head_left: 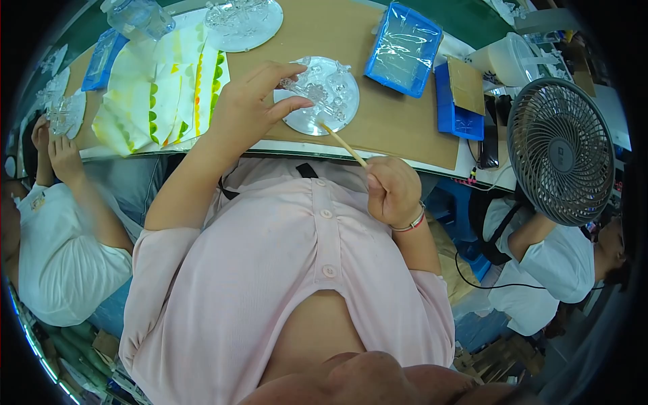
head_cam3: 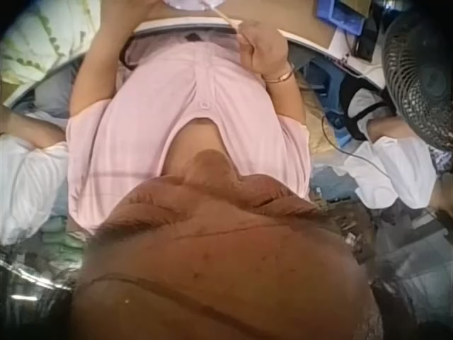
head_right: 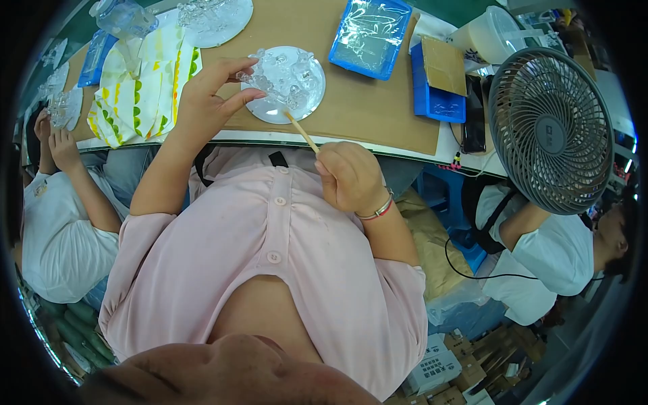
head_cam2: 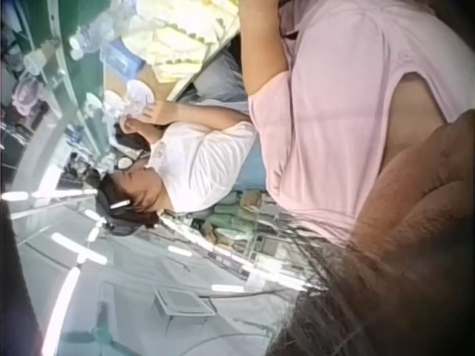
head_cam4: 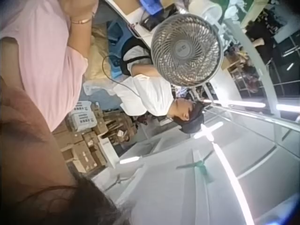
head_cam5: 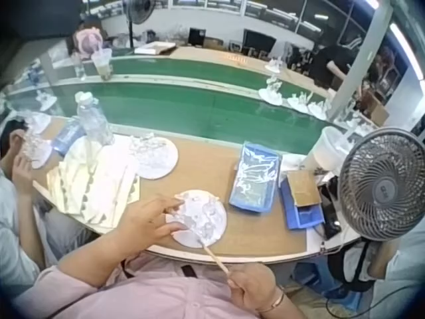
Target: Applying adhesive to plastic light fixture parts on an assembly line.
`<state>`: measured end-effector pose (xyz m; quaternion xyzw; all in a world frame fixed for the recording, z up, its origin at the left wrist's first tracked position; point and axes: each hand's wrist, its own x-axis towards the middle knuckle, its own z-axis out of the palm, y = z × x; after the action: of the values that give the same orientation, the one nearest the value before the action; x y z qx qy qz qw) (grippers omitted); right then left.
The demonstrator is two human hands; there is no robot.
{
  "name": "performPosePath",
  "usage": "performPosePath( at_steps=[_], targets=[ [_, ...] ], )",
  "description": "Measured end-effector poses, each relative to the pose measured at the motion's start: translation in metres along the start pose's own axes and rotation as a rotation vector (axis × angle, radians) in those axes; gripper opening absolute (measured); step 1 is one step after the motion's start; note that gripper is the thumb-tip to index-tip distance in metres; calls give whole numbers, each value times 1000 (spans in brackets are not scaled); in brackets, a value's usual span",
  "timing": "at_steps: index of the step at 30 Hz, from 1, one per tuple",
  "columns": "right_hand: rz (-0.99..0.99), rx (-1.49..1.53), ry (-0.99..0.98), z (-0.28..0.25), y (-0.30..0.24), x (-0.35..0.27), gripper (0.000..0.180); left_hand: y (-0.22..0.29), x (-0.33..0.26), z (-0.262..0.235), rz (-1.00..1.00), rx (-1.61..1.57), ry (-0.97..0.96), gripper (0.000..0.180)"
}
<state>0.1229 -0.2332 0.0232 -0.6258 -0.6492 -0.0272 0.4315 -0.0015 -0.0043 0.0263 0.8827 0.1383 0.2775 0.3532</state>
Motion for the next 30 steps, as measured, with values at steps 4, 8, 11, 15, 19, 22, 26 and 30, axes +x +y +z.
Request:
performPosePath(
  at_steps=[4, 8, 11, 15, 19, 22, 26, 30],
  targets=[
    [-41, -42, -48, -10, -2, -5, 18, -6, -1, 1, 27, -12, 50, 42],
    [-131, -49, -88, -6, 2, -2, 24, -6, -1, 5, 93, 7, 87, 40],
    [-173, -102, -123, -4, 1, -1, 24, -5, -2, 7, 103, 0, 94, 39],
    [-187, -130, -135, -1, 2, 3, 23, -3, -4, 8, 116, 15, 88, 38],
    [-111, -72, -161, -9, 3, 1, 25, -5, -5, 8, 101, 24, 90, 39],
    [-69, -25, -126, -16, 0, -3, 22, -8, -4, 10, 134, 14, 104, 41],
    [27, 5, -64, -25, 0, -9, 20, -8, -3, 16, 226, -10, 135, 44],
    [76, -62, 12, -22, 4, -10, 16, -4, 0, 25, 311, 22, 183, 45]
  ],
)
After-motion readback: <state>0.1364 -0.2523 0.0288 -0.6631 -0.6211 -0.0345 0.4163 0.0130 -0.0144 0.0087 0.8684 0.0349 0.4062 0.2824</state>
